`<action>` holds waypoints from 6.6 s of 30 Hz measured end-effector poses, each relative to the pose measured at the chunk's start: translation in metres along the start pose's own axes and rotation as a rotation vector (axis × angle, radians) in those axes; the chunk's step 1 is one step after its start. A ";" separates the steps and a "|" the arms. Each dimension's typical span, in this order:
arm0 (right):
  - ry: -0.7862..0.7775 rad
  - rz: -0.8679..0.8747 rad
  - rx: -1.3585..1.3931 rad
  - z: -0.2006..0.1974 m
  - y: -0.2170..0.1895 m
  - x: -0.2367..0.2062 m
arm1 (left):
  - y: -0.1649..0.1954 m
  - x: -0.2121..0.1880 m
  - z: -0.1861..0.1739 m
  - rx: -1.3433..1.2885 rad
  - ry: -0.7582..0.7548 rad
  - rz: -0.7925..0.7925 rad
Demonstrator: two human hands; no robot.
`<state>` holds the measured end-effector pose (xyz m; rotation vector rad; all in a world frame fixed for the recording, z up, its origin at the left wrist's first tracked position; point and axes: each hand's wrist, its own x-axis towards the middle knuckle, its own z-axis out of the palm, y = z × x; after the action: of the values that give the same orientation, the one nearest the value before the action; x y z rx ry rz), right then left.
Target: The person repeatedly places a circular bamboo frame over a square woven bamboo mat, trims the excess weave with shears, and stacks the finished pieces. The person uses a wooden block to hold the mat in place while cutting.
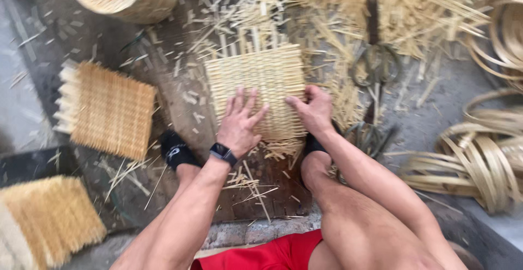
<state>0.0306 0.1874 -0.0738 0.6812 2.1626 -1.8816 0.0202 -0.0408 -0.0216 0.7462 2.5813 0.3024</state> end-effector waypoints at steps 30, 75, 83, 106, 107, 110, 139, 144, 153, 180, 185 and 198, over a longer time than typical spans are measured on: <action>0.457 -0.738 -1.217 -0.375 -0.090 0.019 | 0.050 0.026 -0.059 -0.335 0.194 -0.147; -0.539 -0.020 0.747 -0.061 -0.191 -0.044 | 0.006 -0.038 -0.131 -2.332 0.420 -0.131; -0.536 0.173 0.738 -0.052 -0.186 -0.043 | 0.001 -0.039 -0.132 -2.246 0.346 -0.302; -0.282 0.023 0.002 -0.038 -0.157 -0.021 | -0.030 -0.019 -0.079 -2.055 0.638 -0.679; -0.197 0.049 -0.063 -0.030 -0.151 -0.018 | -0.037 -0.014 -0.069 -1.905 0.670 -0.663; -0.034 0.099 -0.238 -0.009 -0.127 -0.006 | -0.057 0.002 -0.033 -1.408 0.715 -0.633; 0.067 0.021 -0.440 0.005 -0.051 0.023 | -0.103 0.014 0.033 -0.851 0.531 -0.716; 0.056 0.038 -0.496 0.002 -0.048 0.029 | -0.106 0.016 0.031 -1.158 0.486 -0.736; -0.176 0.222 -0.596 -0.003 -0.091 0.038 | -0.097 0.014 0.003 -0.865 0.353 -0.704; -0.203 -0.185 -0.861 0.062 -0.066 0.076 | -0.075 0.105 0.000 -0.695 0.327 -0.285; -0.278 0.035 -0.658 0.069 -0.051 0.090 | -0.076 0.114 -0.002 -0.792 0.213 -0.444; -0.278 -0.173 -1.450 -0.198 -0.209 -0.001 | -0.018 0.079 -0.078 -0.682 0.081 -0.327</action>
<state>-0.0349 0.3613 0.1459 -0.0889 2.6014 -0.0609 -0.0848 -0.0192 0.0141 0.0673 2.3711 1.0432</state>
